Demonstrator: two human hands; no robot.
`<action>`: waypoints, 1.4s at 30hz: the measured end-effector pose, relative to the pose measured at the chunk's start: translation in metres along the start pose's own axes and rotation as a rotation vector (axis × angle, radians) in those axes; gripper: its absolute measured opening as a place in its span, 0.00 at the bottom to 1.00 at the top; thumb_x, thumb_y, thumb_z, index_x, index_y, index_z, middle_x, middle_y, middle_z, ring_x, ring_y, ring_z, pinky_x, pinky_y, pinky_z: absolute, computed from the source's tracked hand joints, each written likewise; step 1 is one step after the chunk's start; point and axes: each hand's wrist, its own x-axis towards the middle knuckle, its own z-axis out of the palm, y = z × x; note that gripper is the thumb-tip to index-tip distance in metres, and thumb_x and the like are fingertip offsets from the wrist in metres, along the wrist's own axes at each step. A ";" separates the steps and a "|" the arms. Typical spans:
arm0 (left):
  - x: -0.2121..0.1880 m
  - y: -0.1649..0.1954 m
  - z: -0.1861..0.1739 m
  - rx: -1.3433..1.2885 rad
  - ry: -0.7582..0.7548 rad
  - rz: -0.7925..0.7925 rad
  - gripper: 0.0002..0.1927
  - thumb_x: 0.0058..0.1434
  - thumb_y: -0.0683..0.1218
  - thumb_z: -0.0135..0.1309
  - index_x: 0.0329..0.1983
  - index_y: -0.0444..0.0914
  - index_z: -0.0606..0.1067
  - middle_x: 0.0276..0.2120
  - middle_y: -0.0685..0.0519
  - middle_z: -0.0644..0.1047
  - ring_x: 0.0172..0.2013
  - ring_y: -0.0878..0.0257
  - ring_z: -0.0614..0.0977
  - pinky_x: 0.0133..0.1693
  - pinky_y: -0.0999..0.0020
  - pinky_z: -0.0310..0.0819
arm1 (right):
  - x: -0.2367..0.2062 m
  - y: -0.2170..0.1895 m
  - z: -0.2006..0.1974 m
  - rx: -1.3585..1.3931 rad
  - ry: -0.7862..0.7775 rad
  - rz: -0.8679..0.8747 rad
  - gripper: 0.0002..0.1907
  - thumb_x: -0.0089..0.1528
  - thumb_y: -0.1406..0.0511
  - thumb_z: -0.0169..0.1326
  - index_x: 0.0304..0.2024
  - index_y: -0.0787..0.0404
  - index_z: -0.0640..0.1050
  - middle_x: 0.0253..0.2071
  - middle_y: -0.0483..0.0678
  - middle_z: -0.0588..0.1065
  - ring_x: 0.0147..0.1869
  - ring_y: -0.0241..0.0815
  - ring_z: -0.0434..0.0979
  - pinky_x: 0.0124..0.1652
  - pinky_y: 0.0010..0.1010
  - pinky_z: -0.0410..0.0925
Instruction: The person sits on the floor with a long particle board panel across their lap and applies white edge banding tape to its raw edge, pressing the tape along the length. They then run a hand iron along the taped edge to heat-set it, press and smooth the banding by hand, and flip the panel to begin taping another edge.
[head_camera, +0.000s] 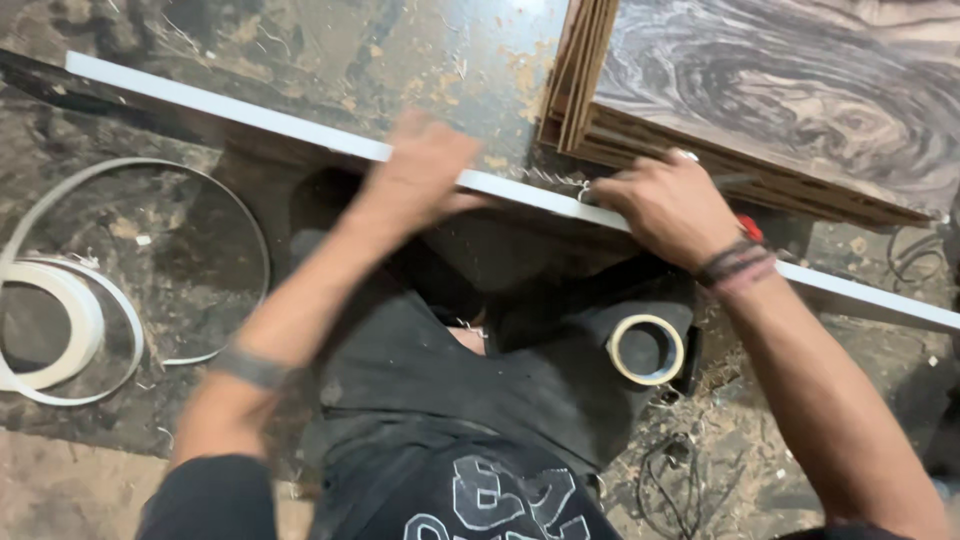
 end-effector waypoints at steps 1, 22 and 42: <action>-0.018 -0.030 -0.019 0.092 -0.040 -0.067 0.29 0.50 0.66 0.71 0.43 0.42 0.77 0.36 0.48 0.77 0.44 0.48 0.79 0.61 0.44 0.64 | -0.007 0.005 -0.001 0.018 0.009 0.021 0.14 0.62 0.67 0.50 0.48 0.46 0.81 0.40 0.40 0.81 0.47 0.43 0.79 0.47 0.39 0.65; -0.136 -0.173 -0.102 0.393 0.067 -0.236 0.34 0.57 0.61 0.68 0.57 0.37 0.72 0.55 0.49 0.72 0.63 0.52 0.69 0.74 0.41 0.42 | 0.033 -0.019 -0.010 -0.044 -0.046 -0.052 0.19 0.61 0.69 0.48 0.50 0.46 0.81 0.41 0.42 0.82 0.47 0.43 0.80 0.46 0.42 0.65; -0.151 -0.198 -0.070 -0.285 0.604 -0.728 0.35 0.81 0.58 0.53 0.76 0.33 0.55 0.68 0.38 0.67 0.69 0.45 0.68 0.72 0.55 0.58 | 0.222 -0.147 -0.029 0.001 0.276 -0.306 0.11 0.58 0.69 0.52 0.38 0.49 0.81 0.27 0.47 0.78 0.35 0.50 0.80 0.41 0.43 0.66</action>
